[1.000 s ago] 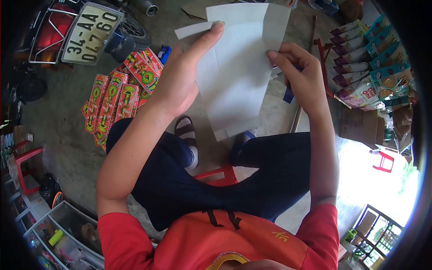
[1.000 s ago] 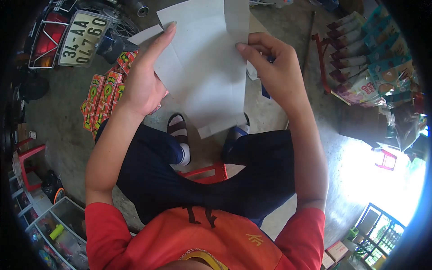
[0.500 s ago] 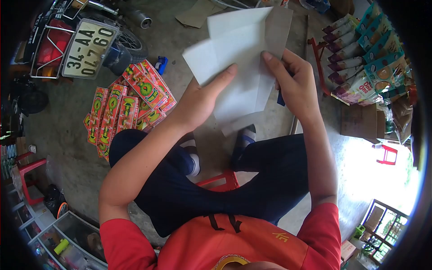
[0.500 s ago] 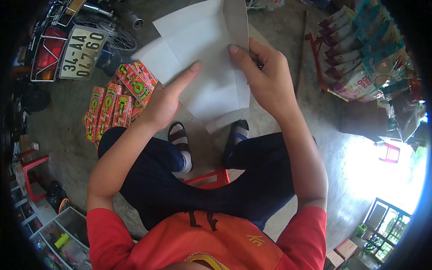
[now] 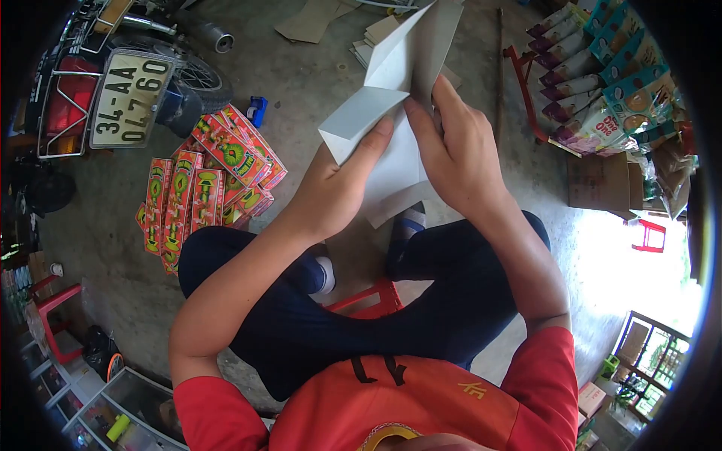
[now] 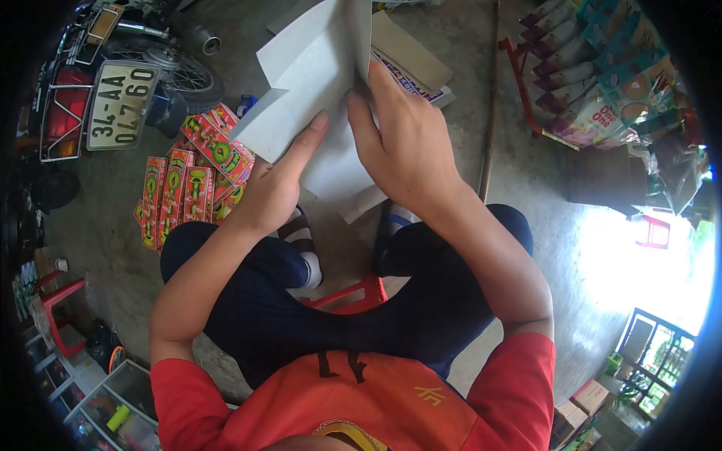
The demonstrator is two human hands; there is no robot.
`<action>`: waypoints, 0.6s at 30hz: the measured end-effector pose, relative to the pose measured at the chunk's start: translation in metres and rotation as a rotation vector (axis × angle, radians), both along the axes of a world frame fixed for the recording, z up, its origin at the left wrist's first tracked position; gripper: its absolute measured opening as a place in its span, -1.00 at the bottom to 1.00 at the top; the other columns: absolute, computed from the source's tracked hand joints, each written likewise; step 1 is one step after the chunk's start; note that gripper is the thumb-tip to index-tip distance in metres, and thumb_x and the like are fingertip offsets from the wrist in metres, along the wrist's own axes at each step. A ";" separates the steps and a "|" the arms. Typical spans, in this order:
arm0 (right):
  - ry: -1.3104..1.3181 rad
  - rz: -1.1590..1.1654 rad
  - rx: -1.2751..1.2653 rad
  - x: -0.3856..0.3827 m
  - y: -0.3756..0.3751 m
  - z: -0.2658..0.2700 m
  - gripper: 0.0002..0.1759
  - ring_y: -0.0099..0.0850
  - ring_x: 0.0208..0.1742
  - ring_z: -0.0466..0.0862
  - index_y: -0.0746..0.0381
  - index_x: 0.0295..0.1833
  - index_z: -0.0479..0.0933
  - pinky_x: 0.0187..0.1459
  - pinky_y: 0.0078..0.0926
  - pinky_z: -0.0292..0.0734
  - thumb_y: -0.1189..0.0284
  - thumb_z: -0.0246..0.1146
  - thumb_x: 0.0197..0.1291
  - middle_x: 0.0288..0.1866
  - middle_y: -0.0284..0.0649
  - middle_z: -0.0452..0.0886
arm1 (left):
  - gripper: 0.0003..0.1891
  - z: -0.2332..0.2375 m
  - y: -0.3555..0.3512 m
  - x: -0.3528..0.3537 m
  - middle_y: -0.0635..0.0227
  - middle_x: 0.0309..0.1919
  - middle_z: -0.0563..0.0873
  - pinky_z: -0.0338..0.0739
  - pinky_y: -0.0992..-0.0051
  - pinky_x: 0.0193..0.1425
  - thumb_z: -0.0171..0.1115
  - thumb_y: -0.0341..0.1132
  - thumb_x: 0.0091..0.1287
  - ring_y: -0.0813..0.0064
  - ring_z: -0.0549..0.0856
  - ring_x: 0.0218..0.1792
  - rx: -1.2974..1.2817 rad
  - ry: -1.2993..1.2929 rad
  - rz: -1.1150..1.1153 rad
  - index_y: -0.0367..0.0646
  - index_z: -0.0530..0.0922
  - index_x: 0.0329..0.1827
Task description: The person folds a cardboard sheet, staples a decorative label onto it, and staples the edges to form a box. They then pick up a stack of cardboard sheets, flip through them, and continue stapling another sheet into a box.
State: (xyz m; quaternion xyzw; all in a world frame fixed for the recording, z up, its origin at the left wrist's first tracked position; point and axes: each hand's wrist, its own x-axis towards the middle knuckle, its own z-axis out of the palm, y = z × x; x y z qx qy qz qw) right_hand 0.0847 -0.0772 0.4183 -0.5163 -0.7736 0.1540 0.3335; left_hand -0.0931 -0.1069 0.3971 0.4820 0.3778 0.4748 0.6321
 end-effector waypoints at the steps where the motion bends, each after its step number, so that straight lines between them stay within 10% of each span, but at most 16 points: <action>1: 0.004 0.001 0.011 -0.002 -0.001 -0.002 -0.64 0.19 -0.31 0.70 0.44 0.15 0.47 -0.27 0.05 0.55 0.40 0.25 0.40 -0.37 0.17 0.67 | -0.48 0.001 -0.001 0.000 0.18 0.43 0.58 0.37 0.42 0.54 0.16 -0.19 0.66 0.43 0.54 0.43 -0.011 0.023 0.006 -0.36 0.43 0.53; 8: 0.065 0.063 -0.196 0.013 0.013 0.007 -0.69 0.12 -0.41 0.55 0.39 -0.10 0.54 -0.29 -0.08 0.47 0.31 0.31 0.39 -0.45 0.05 0.62 | -0.56 -0.006 0.019 -0.021 0.28 0.19 0.74 0.53 0.42 0.35 0.21 -0.15 0.58 0.48 0.68 0.20 -0.313 -0.303 0.155 -0.29 0.63 0.33; 13: 0.294 0.046 -0.404 0.028 0.021 0.011 -0.70 -0.60 -0.47 0.36 0.41 -0.05 0.62 -0.36 -0.40 0.34 0.33 0.31 0.43 -0.55 -0.29 0.42 | -0.57 -0.007 0.023 -0.039 0.24 0.18 0.74 0.56 0.37 0.31 0.21 -0.20 0.55 0.44 0.70 0.17 -0.337 -0.311 0.035 -0.34 0.61 0.32; 18: 0.328 -0.006 -0.311 0.025 0.023 0.003 -0.67 -0.52 -0.50 0.48 0.39 0.01 0.68 -0.36 -0.40 0.43 0.30 0.32 0.39 -0.50 -0.16 0.57 | -0.55 -0.001 0.013 -0.021 0.21 0.25 0.71 0.50 0.32 0.40 0.19 -0.18 0.57 0.38 0.68 0.24 -0.370 -0.202 0.024 -0.35 0.58 0.35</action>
